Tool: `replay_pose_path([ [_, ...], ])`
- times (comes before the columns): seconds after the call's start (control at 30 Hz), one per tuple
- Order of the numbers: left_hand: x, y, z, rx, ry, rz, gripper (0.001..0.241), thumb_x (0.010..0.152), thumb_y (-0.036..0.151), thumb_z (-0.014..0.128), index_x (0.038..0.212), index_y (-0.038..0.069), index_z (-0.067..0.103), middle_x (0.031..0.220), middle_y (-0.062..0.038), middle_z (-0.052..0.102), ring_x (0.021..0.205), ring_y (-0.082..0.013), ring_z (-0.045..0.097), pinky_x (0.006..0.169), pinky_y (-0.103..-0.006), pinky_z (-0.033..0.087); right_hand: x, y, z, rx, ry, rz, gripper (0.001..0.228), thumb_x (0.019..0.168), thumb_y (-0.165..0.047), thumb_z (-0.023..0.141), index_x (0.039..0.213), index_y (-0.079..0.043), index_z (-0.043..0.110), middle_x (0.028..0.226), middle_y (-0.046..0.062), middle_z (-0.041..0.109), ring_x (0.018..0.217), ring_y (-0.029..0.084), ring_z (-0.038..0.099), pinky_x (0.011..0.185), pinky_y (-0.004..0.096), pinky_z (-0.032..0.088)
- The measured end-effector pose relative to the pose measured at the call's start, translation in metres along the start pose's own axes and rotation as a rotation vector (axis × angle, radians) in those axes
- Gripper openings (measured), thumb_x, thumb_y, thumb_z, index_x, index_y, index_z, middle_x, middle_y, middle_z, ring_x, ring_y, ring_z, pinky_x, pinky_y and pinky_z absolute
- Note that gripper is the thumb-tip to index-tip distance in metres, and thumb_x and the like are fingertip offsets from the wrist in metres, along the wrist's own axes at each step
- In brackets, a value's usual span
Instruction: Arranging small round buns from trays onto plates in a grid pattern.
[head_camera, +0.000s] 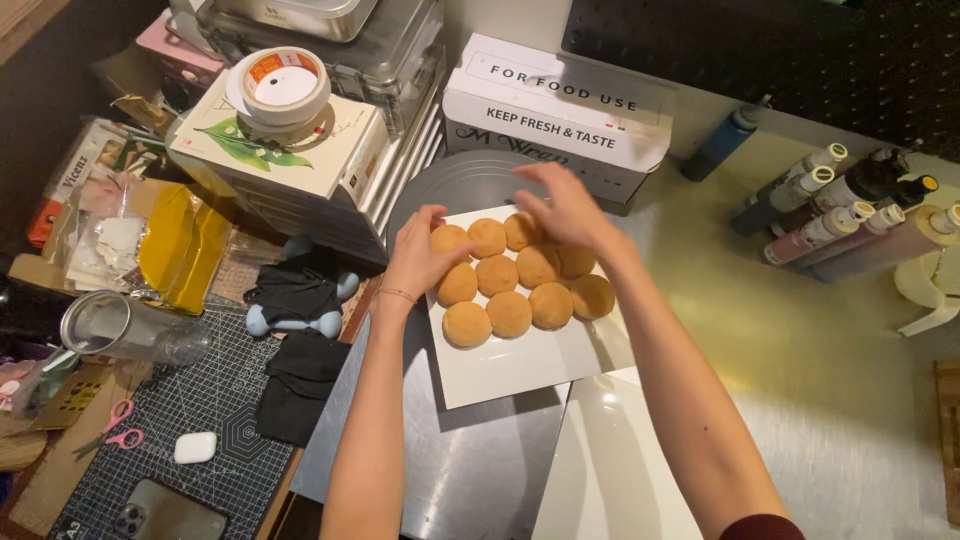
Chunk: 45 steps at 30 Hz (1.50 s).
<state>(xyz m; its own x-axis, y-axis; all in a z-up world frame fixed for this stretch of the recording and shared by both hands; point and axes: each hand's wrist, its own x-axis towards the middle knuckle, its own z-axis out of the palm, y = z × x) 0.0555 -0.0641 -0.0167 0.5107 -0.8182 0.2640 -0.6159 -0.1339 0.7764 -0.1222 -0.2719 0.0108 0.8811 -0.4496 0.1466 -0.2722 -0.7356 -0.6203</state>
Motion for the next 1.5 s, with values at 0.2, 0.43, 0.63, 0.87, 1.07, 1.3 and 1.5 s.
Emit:
replay_pose_path([
  [0.2, 0.040, 0.020, 0.057, 0.079, -0.069, 0.165, 0.041, 0.096, 0.039, 0.075, 0.119, 0.006, 0.070, 0.125, -0.012, 0.069, 0.121, -0.0326, 0.062, 0.106, -0.0434, 0.049, -0.020, 0.023, -0.034, -0.130, -0.086, 0.271, 0.061, 0.089, -0.045, 0.075, 0.137, -0.010, 0.061, 0.126, 0.016, 0.065, 0.122, 0.031, 0.060, 0.103, 0.041, 0.048],
  [0.43, 0.056, 0.052, 0.079, 0.288, -0.291, 0.042, 0.053, 0.070, 0.042, 0.089, 0.109, 0.008, 0.076, 0.116, -0.014, 0.068, 0.113, -0.0339, 0.062, 0.096, -0.0436, 0.052, -0.030, 0.053, -0.017, -0.094, -0.067, 0.247, 0.072, 0.071, -0.046, 0.090, 0.128, -0.008, 0.068, 0.110, 0.014, 0.061, 0.103, 0.029, 0.059, 0.090, 0.038, 0.051],
  [0.63, 0.053, 0.047, 0.073, 0.197, -0.313, 0.066, 0.052, 0.069, 0.041, 0.088, 0.108, 0.008, 0.076, 0.114, -0.012, 0.068, 0.112, -0.0317, 0.064, 0.098, -0.0416, 0.052, -0.044, 0.041, -0.019, -0.013, -0.034, 0.341, 0.070, 0.069, -0.047, 0.089, 0.123, -0.006, 0.069, 0.111, 0.013, 0.061, 0.102, 0.025, 0.061, 0.088, 0.036, 0.052],
  [0.87, 0.050, 0.030, 0.077, 0.210, -0.321, 0.123, 0.052, 0.074, 0.046, 0.084, 0.110, 0.010, 0.076, 0.115, -0.013, 0.067, 0.115, -0.0324, 0.061, 0.100, -0.0422, 0.050, -0.056, 0.036, -0.005, -0.132, 0.003, 0.142, 0.065, 0.083, -0.047, 0.085, 0.131, -0.008, 0.069, 0.113, 0.016, 0.062, 0.106, 0.029, 0.058, 0.089, 0.038, 0.050],
  [1.07, -0.011, 0.091, 0.033, 0.082, -0.033, 0.292, 0.052, 0.091, 0.030, 0.077, 0.131, 0.001, 0.061, 0.124, -0.018, 0.063, 0.115, -0.0384, 0.058, 0.102, -0.0462, 0.045, -0.099, 0.024, 0.020, 0.280, 0.404, 0.298, 0.052, 0.105, -0.033, 0.055, 0.150, -0.008, 0.046, 0.130, 0.020, 0.061, 0.111, 0.027, 0.066, 0.096, 0.037, 0.053],
  [1.3, -0.230, 0.119, 0.083, -0.466, 0.045, 0.222, 0.035, 0.108, 0.017, 0.054, 0.137, -0.003, 0.053, 0.134, -0.016, 0.060, 0.123, -0.0251, 0.061, 0.112, -0.0393, 0.048, -0.327, -0.094, 0.050, 0.279, 1.058, 0.469, 0.031, 0.111, -0.022, 0.046, 0.126, -0.002, 0.064, 0.117, 0.013, 0.069, 0.112, 0.026, 0.067, 0.101, 0.035, 0.052],
  [1.5, -0.334, 0.029, 0.187, -0.069, -0.363, 0.203, 0.056, 0.085, 0.017, 0.071, 0.136, 0.001, 0.056, 0.145, -0.026, 0.050, 0.130, -0.0405, 0.051, 0.104, -0.0486, 0.045, -0.524, -0.102, 0.105, -0.064, 0.650, 0.793, 0.042, 0.104, -0.023, 0.052, 0.141, -0.002, 0.053, 0.146, 0.017, 0.055, 0.136, 0.033, 0.048, 0.113, 0.044, 0.036],
])
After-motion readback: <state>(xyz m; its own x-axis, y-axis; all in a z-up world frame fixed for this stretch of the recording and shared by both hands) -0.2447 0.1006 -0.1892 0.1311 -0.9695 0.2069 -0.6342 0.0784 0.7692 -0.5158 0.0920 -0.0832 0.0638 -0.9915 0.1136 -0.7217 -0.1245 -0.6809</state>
